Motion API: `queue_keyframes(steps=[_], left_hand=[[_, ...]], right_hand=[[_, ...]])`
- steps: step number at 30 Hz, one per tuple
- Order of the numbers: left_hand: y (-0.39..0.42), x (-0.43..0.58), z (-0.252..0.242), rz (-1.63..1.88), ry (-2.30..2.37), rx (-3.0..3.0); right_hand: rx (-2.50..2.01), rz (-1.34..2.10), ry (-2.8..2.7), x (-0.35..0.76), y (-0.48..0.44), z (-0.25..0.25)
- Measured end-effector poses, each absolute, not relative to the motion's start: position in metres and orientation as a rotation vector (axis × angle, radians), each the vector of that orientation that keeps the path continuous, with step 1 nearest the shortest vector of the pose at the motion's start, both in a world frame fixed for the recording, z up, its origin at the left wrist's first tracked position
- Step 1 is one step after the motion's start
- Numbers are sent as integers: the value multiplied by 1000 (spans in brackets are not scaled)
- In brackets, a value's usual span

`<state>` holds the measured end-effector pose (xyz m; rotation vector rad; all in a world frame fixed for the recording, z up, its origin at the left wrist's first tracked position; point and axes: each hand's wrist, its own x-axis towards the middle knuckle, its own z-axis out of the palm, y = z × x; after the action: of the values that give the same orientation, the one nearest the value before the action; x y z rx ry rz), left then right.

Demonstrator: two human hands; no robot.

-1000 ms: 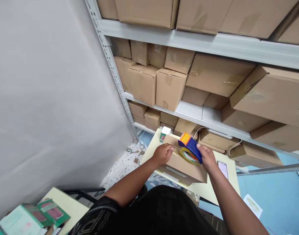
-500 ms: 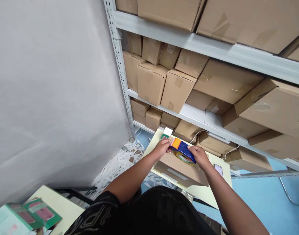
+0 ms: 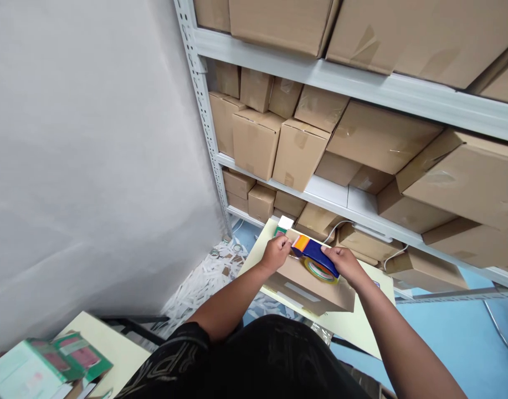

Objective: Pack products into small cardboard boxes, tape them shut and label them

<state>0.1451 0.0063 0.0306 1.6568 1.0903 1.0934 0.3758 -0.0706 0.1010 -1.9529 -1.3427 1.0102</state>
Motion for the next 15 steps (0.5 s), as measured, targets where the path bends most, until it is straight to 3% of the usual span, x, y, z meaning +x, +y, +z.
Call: queue_keyframes(steps=[8,15], left_hand=[[41,88,8,1142,1422,1550],[25,87,-45,670,1522,1742]], right_hand=[[-2060,1034,-1354,420,-84,98],[-2119,935,-1481,415,-80,96]])
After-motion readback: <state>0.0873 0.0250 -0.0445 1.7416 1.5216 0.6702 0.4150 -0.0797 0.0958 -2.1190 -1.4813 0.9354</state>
